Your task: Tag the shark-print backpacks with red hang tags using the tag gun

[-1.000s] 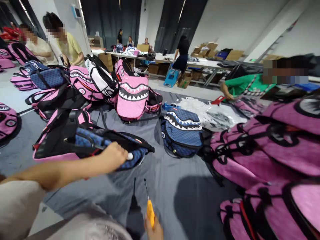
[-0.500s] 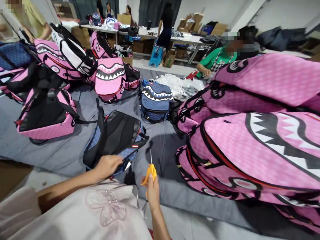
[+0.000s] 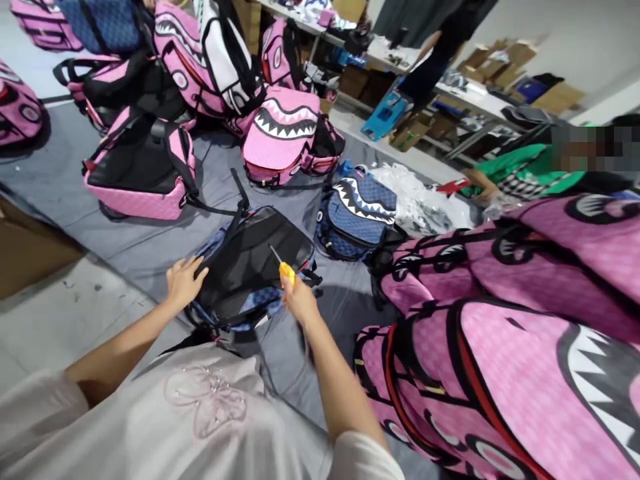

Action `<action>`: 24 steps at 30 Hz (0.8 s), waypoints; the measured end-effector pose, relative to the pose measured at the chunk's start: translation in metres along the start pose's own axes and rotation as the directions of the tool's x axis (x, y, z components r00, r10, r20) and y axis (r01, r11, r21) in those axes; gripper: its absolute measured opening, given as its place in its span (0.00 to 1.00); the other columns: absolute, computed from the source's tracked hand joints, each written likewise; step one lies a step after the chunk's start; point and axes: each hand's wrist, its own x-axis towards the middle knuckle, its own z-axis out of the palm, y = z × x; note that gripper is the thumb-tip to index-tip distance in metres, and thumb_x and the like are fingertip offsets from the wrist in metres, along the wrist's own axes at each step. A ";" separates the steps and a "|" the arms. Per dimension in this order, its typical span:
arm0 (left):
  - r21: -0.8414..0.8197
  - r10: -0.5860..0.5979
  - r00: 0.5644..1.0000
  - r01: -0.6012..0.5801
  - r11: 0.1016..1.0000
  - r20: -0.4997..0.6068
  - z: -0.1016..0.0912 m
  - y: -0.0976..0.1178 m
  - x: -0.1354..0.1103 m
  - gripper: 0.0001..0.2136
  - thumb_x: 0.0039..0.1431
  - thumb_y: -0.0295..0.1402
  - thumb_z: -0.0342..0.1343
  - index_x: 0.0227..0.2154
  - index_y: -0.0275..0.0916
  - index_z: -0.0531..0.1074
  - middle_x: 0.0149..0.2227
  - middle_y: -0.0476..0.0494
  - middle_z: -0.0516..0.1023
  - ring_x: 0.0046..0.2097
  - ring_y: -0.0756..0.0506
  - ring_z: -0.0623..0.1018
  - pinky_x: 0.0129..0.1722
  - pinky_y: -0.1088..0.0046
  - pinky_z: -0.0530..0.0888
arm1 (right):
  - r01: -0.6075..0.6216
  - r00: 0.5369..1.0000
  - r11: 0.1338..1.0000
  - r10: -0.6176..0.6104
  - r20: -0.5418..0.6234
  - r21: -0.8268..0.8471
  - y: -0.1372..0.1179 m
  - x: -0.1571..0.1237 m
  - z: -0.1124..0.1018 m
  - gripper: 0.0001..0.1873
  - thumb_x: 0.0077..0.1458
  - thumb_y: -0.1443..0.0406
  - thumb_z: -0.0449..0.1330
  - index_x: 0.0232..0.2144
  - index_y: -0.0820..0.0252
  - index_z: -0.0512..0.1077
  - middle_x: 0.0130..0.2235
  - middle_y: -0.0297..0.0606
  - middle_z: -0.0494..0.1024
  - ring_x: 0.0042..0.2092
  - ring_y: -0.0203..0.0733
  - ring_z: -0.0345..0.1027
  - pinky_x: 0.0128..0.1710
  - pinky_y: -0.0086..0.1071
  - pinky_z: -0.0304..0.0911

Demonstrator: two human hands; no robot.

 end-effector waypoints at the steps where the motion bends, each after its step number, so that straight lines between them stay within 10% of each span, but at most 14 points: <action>1: -0.062 -0.024 1.000 0.024 0.998 -0.007 -0.005 -0.005 -0.001 0.24 0.68 0.46 0.45 0.61 0.43 0.70 0.65 0.40 0.68 0.65 0.32 0.66 0.63 0.50 0.62 | -0.025 1.000 0.999 0.025 -0.004 -0.038 -0.009 0.020 -0.004 0.24 0.67 0.49 0.48 0.49 0.61 0.69 0.24 0.35 0.76 0.23 0.41 0.71 0.27 0.31 0.64; 4: -0.437 -0.040 0.987 0.106 0.893 0.157 -0.007 -0.018 0.005 0.23 0.67 0.47 0.49 0.56 0.40 0.74 0.57 0.38 0.77 0.58 0.35 0.75 0.59 0.58 0.70 | -0.110 0.994 0.980 0.104 -0.044 -0.164 -0.035 0.064 -0.002 0.24 0.70 0.52 0.46 0.50 0.64 0.69 0.25 0.38 0.77 0.23 0.40 0.71 0.28 0.30 0.63; 7: -0.796 0.015 0.894 0.391 0.462 0.447 0.002 -0.029 0.018 0.24 0.67 0.51 0.48 0.48 0.34 0.76 0.48 0.34 0.82 0.46 0.41 0.82 0.48 0.65 0.77 | -0.074 0.997 0.949 0.081 0.010 -0.306 -0.057 0.059 0.021 0.21 0.68 0.52 0.52 0.44 0.64 0.73 0.26 0.39 0.77 0.26 0.41 0.72 0.31 0.30 0.63; 9: -0.799 0.003 0.812 0.573 0.180 0.583 0.008 -0.036 0.028 0.24 0.69 0.49 0.45 0.44 0.32 0.75 0.45 0.30 0.83 0.39 0.45 0.83 0.42 0.69 0.79 | 0.043 0.964 0.952 0.040 0.263 -0.303 -0.065 0.034 0.036 0.20 0.65 0.50 0.56 0.40 0.62 0.75 0.23 0.36 0.75 0.24 0.40 0.70 0.28 0.28 0.61; 12: -0.686 -0.091 0.687 0.726 0.055 0.721 0.011 -0.042 0.043 0.24 0.72 0.45 0.40 0.38 0.30 0.74 0.40 0.28 0.83 0.32 0.48 0.82 0.36 0.75 0.79 | 0.086 0.813 0.982 0.029 0.581 -0.169 -0.074 0.006 0.042 0.25 0.64 0.44 0.53 0.43 0.60 0.73 0.18 0.29 0.70 0.17 0.36 0.62 0.20 0.27 0.56; 16: -0.624 -0.131 0.646 0.762 0.172 0.752 0.009 -0.040 0.055 0.24 0.73 0.42 0.38 0.39 0.29 0.74 0.36 0.30 0.83 0.29 0.49 0.80 0.31 0.76 0.77 | 0.017 0.954 0.982 0.040 0.296 -0.187 -0.096 0.024 0.034 0.29 0.67 0.45 0.48 0.49 0.65 0.70 0.18 0.28 0.67 0.16 0.35 0.60 0.19 0.27 0.56; 20: -0.601 -0.141 0.821 0.511 0.615 0.553 0.008 -0.021 0.041 0.22 0.73 0.41 0.37 0.55 0.33 0.70 0.39 0.34 0.82 0.35 0.45 0.80 0.39 0.68 0.77 | 0.104 0.942 0.953 -0.002 0.335 -0.286 -0.108 0.032 0.030 0.24 0.68 0.49 0.50 0.50 0.64 0.70 0.23 0.32 0.72 0.20 0.35 0.65 0.25 0.27 0.61; 24: -0.199 0.006 0.963 0.050 0.979 0.270 0.016 0.004 0.010 0.25 0.69 0.41 0.47 0.67 0.50 0.60 0.53 0.33 0.73 0.53 0.35 0.74 0.51 0.56 0.71 | 0.206 0.923 0.913 -0.061 0.379 -0.353 -0.105 0.011 0.012 0.24 0.69 0.51 0.47 0.49 0.64 0.72 0.29 0.37 0.77 0.29 0.39 0.71 0.32 0.29 0.64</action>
